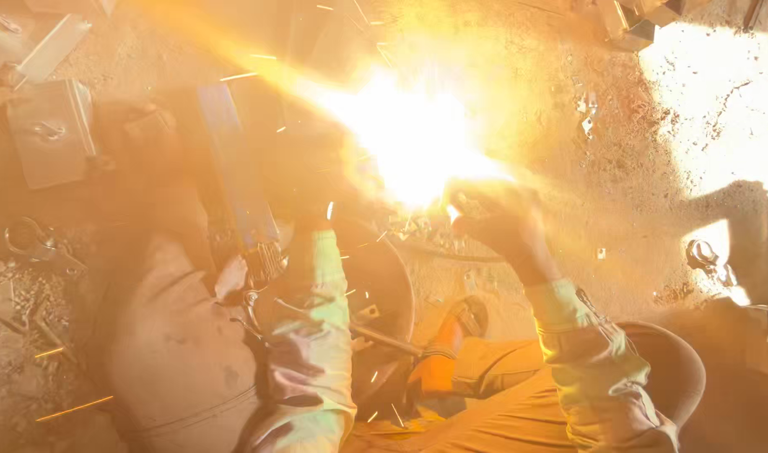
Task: The person welds components onto metal boxes while sitting on the floor, using a welding torch to join metal pieces and a hammer to secure parts into place.
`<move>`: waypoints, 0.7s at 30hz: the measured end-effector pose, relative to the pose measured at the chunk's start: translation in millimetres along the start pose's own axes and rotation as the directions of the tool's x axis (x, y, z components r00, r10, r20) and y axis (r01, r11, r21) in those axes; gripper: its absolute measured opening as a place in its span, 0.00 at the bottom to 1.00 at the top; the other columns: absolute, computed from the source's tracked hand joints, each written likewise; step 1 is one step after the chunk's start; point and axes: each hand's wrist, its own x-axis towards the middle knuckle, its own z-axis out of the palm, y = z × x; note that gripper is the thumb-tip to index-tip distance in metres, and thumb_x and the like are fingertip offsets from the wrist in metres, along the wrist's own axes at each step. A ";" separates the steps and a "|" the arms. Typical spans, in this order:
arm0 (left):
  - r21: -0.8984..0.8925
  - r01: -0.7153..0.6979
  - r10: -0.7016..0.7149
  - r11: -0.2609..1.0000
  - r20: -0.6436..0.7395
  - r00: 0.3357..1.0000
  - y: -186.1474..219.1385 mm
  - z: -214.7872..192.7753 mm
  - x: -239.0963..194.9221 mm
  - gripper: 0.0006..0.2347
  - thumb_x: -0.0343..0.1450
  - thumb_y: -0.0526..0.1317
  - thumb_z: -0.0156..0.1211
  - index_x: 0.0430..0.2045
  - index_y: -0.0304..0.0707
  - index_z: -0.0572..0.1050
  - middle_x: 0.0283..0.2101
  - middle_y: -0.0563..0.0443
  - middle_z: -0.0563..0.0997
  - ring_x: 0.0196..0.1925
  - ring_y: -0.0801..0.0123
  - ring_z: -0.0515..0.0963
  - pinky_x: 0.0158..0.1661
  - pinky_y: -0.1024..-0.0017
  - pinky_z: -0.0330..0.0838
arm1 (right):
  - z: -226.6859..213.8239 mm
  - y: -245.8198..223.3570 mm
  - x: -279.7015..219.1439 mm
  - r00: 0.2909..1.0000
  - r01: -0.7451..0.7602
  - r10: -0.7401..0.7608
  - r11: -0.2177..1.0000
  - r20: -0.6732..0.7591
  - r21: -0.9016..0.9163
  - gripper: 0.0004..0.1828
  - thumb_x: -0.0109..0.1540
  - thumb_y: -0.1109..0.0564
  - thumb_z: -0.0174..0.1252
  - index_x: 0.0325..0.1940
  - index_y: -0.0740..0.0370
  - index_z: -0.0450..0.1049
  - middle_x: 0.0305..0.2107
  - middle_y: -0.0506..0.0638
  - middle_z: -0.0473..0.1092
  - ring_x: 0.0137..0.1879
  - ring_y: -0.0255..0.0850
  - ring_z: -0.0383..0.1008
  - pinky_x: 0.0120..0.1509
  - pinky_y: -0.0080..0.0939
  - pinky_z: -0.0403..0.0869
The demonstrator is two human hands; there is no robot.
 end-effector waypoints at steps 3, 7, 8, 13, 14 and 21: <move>-0.006 0.082 -0.082 0.997 0.031 0.996 3.8 -8.5 -2.5 0.53 0.53 0.55 0.84 0.69 0.24 0.60 0.73 0.31 0.62 0.76 0.44 0.62 0.72 0.56 0.58 | -4.7 -2.5 0.1 0.999 0.033 -0.034 0.999 -0.042 -0.030 0.25 0.52 0.49 0.74 0.51 0.54 0.77 0.41 0.52 0.77 0.38 0.43 0.81 0.43 0.41 0.83; -0.003 0.169 -0.169 0.986 0.019 0.985 18.8 -17.0 -0.7 0.53 0.49 0.55 0.86 0.67 0.26 0.63 0.71 0.31 0.64 0.74 0.45 0.63 0.70 0.57 0.59 | -24.9 -30.3 1.7 0.982 0.149 -0.149 0.989 -0.112 -0.009 0.36 0.49 0.52 0.76 0.61 0.60 0.75 0.49 0.58 0.77 0.47 0.49 0.81 0.51 0.45 0.81; -0.002 0.181 -0.180 0.984 0.036 0.983 21.3 -18.8 0.8 0.53 0.49 0.54 0.86 0.67 0.26 0.62 0.71 0.31 0.64 0.74 0.46 0.63 0.70 0.58 0.59 | -27.6 -35.6 4.3 0.975 0.191 -0.192 0.981 -0.109 -0.015 0.36 0.50 0.52 0.76 0.61 0.60 0.75 0.52 0.59 0.77 0.48 0.49 0.82 0.53 0.45 0.81; -0.004 0.217 -0.217 0.976 0.039 0.975 25.6 -21.7 1.8 0.51 0.52 0.53 0.85 0.66 0.25 0.62 0.71 0.32 0.63 0.74 0.46 0.63 0.70 0.60 0.60 | -24.0 -48.9 8.0 0.991 0.123 -0.120 0.991 -0.062 0.047 0.36 0.50 0.54 0.76 0.62 0.59 0.75 0.41 0.55 0.77 0.44 0.46 0.81 0.49 0.45 0.80; -0.003 0.210 -0.209 0.978 0.034 0.977 25.6 -20.8 2.1 0.50 0.52 0.51 0.85 0.67 0.25 0.62 0.71 0.32 0.63 0.74 0.47 0.63 0.70 0.60 0.60 | -22.2 -47.9 8.9 0.984 0.159 -0.156 0.987 -0.080 0.032 0.37 0.49 0.55 0.76 0.62 0.60 0.75 0.42 0.56 0.77 0.44 0.47 0.81 0.49 0.45 0.79; -0.012 0.235 -0.235 0.972 0.041 0.971 26.0 -20.3 2.6 0.47 0.51 0.45 0.82 0.67 0.30 0.63 0.71 0.33 0.63 0.72 0.47 0.66 0.68 0.61 0.64 | -12.3 -41.8 9.4 0.986 0.166 -0.165 0.985 -0.037 0.041 0.34 0.49 0.54 0.76 0.57 0.62 0.74 0.35 0.50 0.76 0.41 0.44 0.79 0.46 0.43 0.79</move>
